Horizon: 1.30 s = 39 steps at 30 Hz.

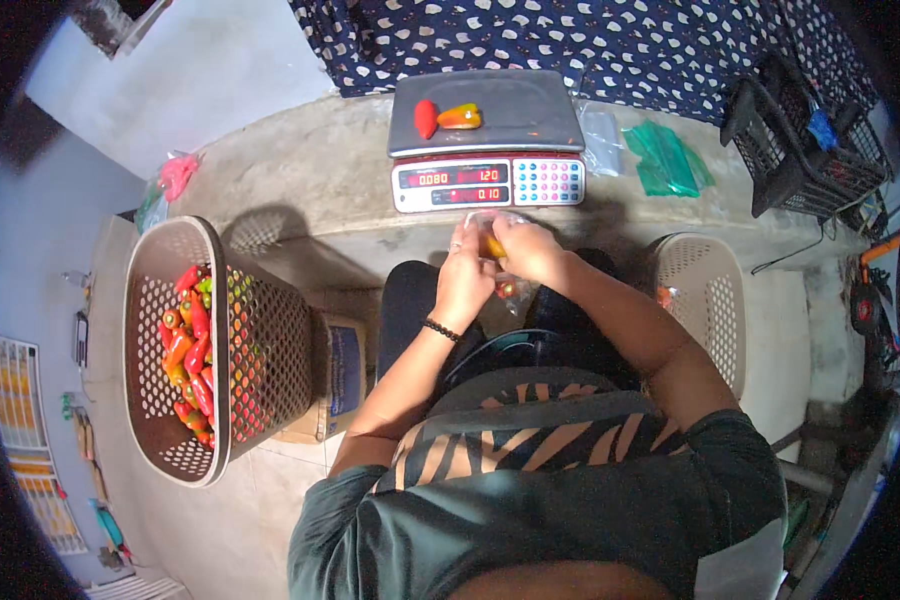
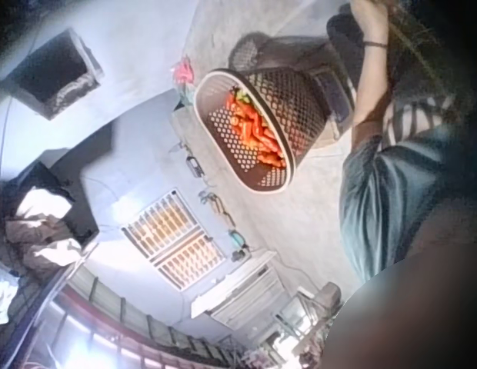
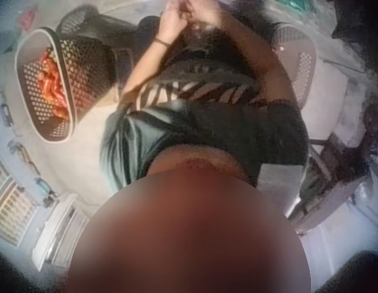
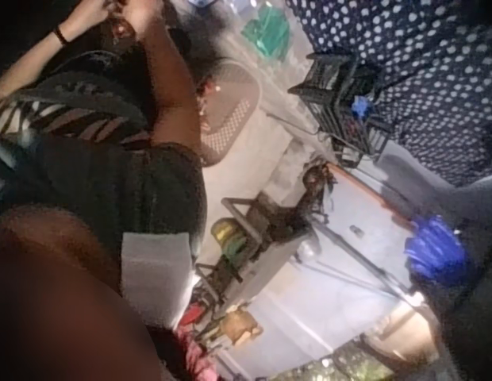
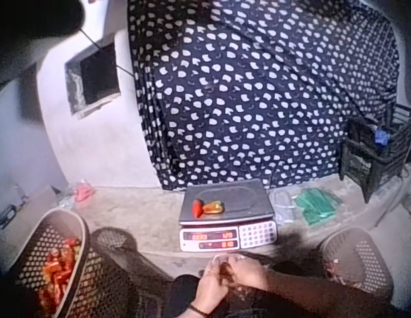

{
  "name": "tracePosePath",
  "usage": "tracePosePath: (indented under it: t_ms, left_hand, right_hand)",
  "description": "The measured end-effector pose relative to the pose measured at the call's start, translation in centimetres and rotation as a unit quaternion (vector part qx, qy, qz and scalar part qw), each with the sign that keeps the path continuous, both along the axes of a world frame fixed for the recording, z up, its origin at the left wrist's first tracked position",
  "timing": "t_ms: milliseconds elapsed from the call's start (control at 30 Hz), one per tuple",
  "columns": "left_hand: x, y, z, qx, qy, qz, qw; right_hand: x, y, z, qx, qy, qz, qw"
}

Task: The person picks up peppers from a basket, places them on a scale to weigh them, and then puts the weighed peppers into plastic bags, tying them shut.

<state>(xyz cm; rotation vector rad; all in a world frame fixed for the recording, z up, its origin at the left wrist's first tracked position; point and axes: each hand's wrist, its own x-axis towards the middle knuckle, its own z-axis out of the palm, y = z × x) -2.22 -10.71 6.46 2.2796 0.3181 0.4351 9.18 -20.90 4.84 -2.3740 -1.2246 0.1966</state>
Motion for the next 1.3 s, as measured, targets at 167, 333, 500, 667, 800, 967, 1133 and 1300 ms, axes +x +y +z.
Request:
tracePosePath:
  t_ms: [167,333,500,667,800,967,1133,1300]
  left_hand:
    - [-1.5,-0.3,4.8,0.03,-0.057,-0.021,0.998]
    - [-1.6,2.2,3.8,0.045,-0.064,-0.049,0.996]
    - [-2.1,2.1,4.9,0.022,-0.048,-0.06,0.997]
    - [-2.4,5.2,5.1,0.026,-0.04,-0.006,0.999]
    - [-2.7,5.4,4.8,-0.004,-0.017,-0.005,1.0]
    - [-1.9,6.0,3.8,0.019,-0.029,-0.011,0.999]
    - [-1.5,5.5,4.7,-0.018,-0.025,0.0,1.0]
    - [-1.5,6.0,3.3,-0.066,-0.019,-0.015,0.997]
  right_hand:
    - [-2.6,-1.6,6.6,-0.149,-0.108,0.174,0.967]
    - [2.5,0.4,11.3,0.107,0.199,0.254,0.941]
    - [9.1,8.0,9.5,0.029,-0.036,0.033,0.998]
    - [14.4,12.1,6.6,-0.066,-0.136,0.042,0.988]
    - [16.3,14.0,7.2,-0.137,0.019,-0.061,0.989]
    - [13.7,17.6,9.1,-0.113,0.091,-0.253,0.956]
    - [12.4,19.6,8.7,-0.134,0.039,-0.24,0.961]
    - [13.3,17.6,5.7,-0.076,-0.002,-0.18,0.981]
